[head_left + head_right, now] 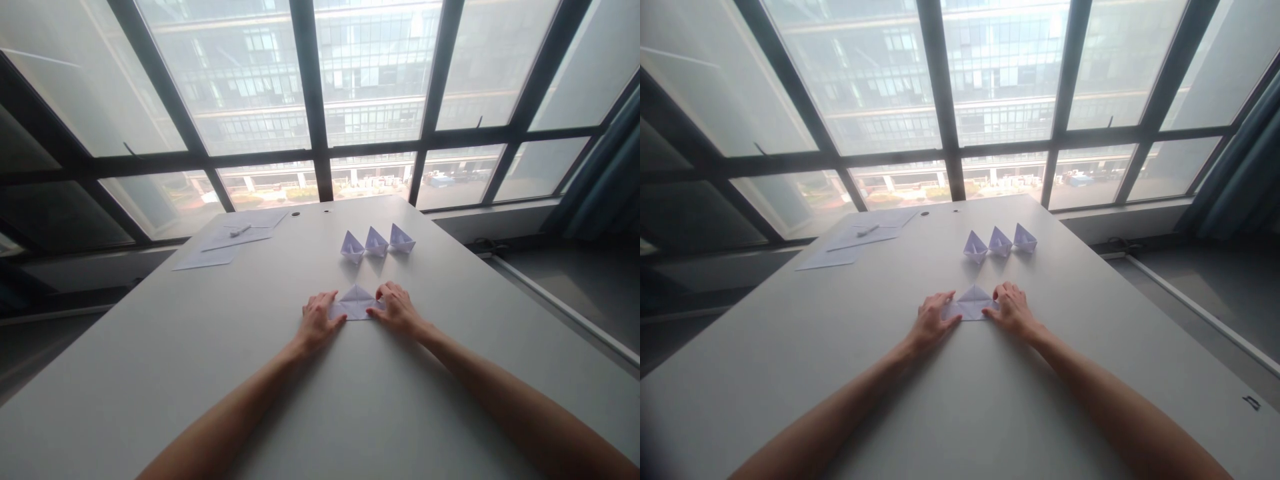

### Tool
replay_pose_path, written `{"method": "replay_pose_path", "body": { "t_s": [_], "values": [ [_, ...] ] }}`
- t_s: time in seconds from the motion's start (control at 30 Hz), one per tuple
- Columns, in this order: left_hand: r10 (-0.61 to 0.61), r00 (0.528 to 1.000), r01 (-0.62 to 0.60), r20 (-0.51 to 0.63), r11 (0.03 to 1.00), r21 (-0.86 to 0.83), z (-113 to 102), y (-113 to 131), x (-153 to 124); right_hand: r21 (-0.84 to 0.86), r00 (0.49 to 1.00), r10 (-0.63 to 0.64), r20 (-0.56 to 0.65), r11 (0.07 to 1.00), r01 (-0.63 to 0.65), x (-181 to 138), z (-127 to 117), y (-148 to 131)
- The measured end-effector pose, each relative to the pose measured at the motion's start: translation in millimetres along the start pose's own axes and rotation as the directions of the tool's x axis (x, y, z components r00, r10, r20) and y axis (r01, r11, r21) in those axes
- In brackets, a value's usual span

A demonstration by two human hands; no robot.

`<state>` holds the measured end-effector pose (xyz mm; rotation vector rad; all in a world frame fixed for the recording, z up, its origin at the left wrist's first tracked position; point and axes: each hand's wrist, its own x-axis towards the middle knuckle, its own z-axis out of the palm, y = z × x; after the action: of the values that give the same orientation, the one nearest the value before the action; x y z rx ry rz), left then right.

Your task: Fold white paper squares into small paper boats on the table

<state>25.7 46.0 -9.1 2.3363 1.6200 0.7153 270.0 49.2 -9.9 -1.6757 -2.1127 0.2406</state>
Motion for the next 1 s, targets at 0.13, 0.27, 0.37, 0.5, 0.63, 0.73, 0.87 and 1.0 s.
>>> {"method": "replay_pose_path", "body": {
  "t_s": [0.13,0.27,0.37,0.5,0.63,0.73,0.87,1.0],
  "values": [
    [0.006,1.0,-0.006,0.014,1.0,-0.021,-3,-1,0,0.04,1.0,0.003,0.001,0.999,-0.003,-1,-2,-3],
    [0.016,1.0,-0.016,0.013,0.999,-0.029,-5,-1,0,0.072,0.999,0.048,-0.005,0.996,-0.047,-4,-2,-7],
    [0.033,0.999,-0.032,0.021,0.998,-0.052,-6,0,0,0.075,0.992,0.121,0.033,0.99,-0.123,-3,-2,-7],
    [0.06,0.998,-0.059,0.014,0.996,-0.061,-6,1,0,0.035,0.981,0.174,0.084,0.983,-0.178,-1,-5,-8],
    [0.068,0.998,-0.067,0.011,0.995,-0.068,-8,2,0,0.027,0.986,0.144,0.081,0.989,-0.147,-4,-8,-11],
    [0.065,0.998,-0.065,-0.002,0.993,-0.095,-8,3,-1,0.053,0.992,0.108,0.058,0.992,-0.111,-7,-10,-12],
    [0.06,0.998,-0.061,-0.011,0.991,-0.118,-9,4,-2,0.131,0.99,0.097,0.105,0.985,-0.111,-5,-12,-10],
    [0.047,0.999,-0.048,-0.012,0.992,-0.12,-9,4,-2,0.188,0.981,0.127,0.144,0.97,-0.154,0,-12,-7]
  ]
}}
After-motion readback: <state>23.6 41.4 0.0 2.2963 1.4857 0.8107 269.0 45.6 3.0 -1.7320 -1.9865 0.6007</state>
